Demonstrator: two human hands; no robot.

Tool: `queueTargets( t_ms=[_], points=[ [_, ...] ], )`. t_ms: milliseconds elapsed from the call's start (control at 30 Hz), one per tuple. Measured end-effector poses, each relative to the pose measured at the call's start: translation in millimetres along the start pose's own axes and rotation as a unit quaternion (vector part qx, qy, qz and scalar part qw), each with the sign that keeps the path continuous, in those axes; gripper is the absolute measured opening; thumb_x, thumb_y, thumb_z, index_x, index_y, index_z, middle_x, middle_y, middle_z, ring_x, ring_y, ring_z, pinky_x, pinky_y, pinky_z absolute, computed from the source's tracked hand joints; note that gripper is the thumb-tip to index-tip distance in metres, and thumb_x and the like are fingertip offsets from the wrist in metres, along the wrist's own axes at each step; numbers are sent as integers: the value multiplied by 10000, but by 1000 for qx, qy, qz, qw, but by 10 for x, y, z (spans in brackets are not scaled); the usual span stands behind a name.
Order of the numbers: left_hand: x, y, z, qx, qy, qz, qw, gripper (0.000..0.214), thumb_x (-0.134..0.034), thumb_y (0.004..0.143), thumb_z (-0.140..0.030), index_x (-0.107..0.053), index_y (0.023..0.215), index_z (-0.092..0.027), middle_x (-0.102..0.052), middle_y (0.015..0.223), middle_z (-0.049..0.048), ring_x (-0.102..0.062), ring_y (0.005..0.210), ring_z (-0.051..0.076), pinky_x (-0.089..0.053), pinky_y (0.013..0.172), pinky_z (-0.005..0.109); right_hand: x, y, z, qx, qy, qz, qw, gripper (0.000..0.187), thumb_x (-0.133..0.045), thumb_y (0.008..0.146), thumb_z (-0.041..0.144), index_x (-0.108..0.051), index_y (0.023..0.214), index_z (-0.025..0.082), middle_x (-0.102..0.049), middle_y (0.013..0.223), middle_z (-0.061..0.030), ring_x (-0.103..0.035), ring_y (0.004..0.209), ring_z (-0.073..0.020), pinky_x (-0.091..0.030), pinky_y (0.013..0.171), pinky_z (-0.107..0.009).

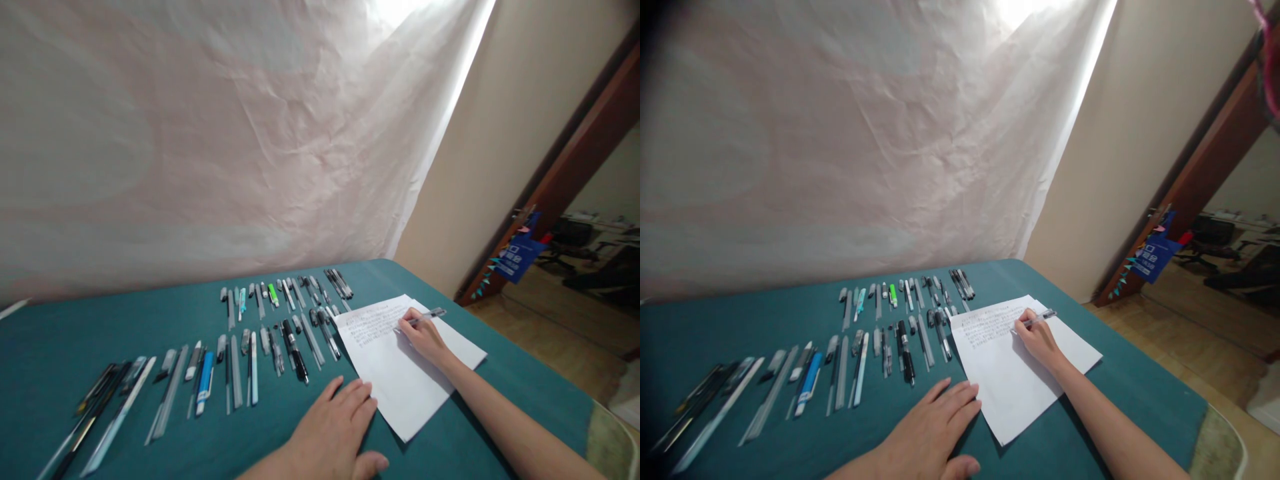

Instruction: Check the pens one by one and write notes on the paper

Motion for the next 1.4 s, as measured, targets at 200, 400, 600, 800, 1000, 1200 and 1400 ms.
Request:
queueTargets(
  t_ms=[200,400,600,800,1000,1200,1400],
  points=[
    [-15,-4,0,-1,-2,2,1000,634,-309,829,-578,-366,1303,-161,-319,1392,107,-256,1284,236,-144,1063,445,-2,-7,-33,-3,-3,-4,1000,176,-440,734,272,-434,573,200,-441,512,44,-426,487,-116,-317,493,-232],
    [-10,-17,-7,0,-6,-3,1000,633,-302,829,-581,-364,1304,-167,-317,1394,105,-257,1284,235,-138,1065,444,10,0,-23,-5,0,-11,1000,173,-442,731,286,-433,580,202,-445,525,40,-430,496,-121,-324,504,-238],
    [-8,-11,0,-4,-2,-3,1000,633,-295,832,-579,-364,1303,-162,-315,1394,111,-257,1284,241,-140,1062,446,6,-9,13,-3,18,-3,1000,159,-452,711,277,-446,572,199,-455,516,38,-429,495,-119,-323,497,-235],
    [6,-2,-1,-7,6,-7,1000,616,-302,836,-568,-371,1297,-166,-323,1392,103,-261,1282,239,-154,1060,445,26,-8,-10,-14,46,-1,999,160,-473,711,258,-453,563,198,-449,505,42,-420,491,-116,-322,489,-236],
    [-21,-2,16,-10,7,-7,1000,630,-296,833,-579,-360,1301,-162,-325,1390,108,-261,1282,235,-159,1059,441,34,-3,-101,-42,86,-17,995,224,-473,760,318,-458,574,193,-498,528,22,-477,510,-123,-379,504,-243],
    [-58,-7,35,-36,30,-29,998,648,-273,822,-607,-357,1286,-164,-363,1367,120,-299,1262,246,-206,1042,430,26,-44,74,-15,82,-4,997,243,-454,815,387,-532,707,184,-558,577,4,-541,543,-139,-424,514,-248],
    [-82,38,18,-79,106,-146,980,461,-261,898,-451,-298,1271,-183,-614,1060,87,-582,922,192,-436,799,297,-194,-284,835,213,-59,56,974,205,-472,833,293,-626,949,224,-659,843,-52,-613,772,-193,-458,677,-291]
  ],
)
Point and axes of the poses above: each hand's wrist, its own y-axis towards the middle knuckle, its own x-axis out of the back of the hand, z = x × y, the point moved 7 cm from there along y, towards the middle knuckle
